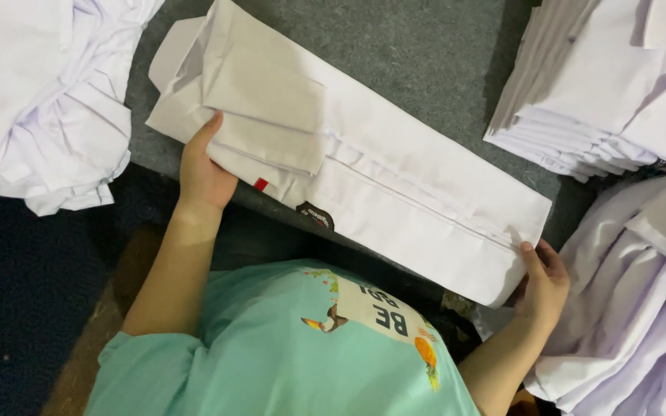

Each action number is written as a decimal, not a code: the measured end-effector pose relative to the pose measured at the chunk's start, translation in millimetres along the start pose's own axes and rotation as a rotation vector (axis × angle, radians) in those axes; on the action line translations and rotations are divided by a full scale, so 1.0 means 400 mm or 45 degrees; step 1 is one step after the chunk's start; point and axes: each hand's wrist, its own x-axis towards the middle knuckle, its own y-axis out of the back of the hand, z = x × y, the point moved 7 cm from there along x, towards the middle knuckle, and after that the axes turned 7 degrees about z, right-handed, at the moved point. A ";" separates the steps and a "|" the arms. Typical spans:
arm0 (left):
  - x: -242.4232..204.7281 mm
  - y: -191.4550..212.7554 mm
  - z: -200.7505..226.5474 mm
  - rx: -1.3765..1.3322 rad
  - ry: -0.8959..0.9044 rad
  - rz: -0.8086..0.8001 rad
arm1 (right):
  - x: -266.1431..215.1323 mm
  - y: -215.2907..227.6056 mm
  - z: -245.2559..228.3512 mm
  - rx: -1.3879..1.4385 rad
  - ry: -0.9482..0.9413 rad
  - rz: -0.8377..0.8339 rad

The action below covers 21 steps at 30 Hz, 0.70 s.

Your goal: Folding a white long-sleeved shirt and buttoning the collar on a flat work surface in a factory setting.

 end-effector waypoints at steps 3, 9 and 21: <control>0.082 0.001 -0.006 0.087 0.032 -0.268 | 0.065 -0.003 0.101 0.213 0.096 -0.063; 0.260 -0.143 0.009 0.182 0.088 -0.397 | -0.018 -0.026 0.126 0.332 -0.145 -0.297; 0.700 -0.519 -0.102 0.849 -0.215 -0.696 | -0.390 -0.169 0.021 0.317 -0.520 -0.333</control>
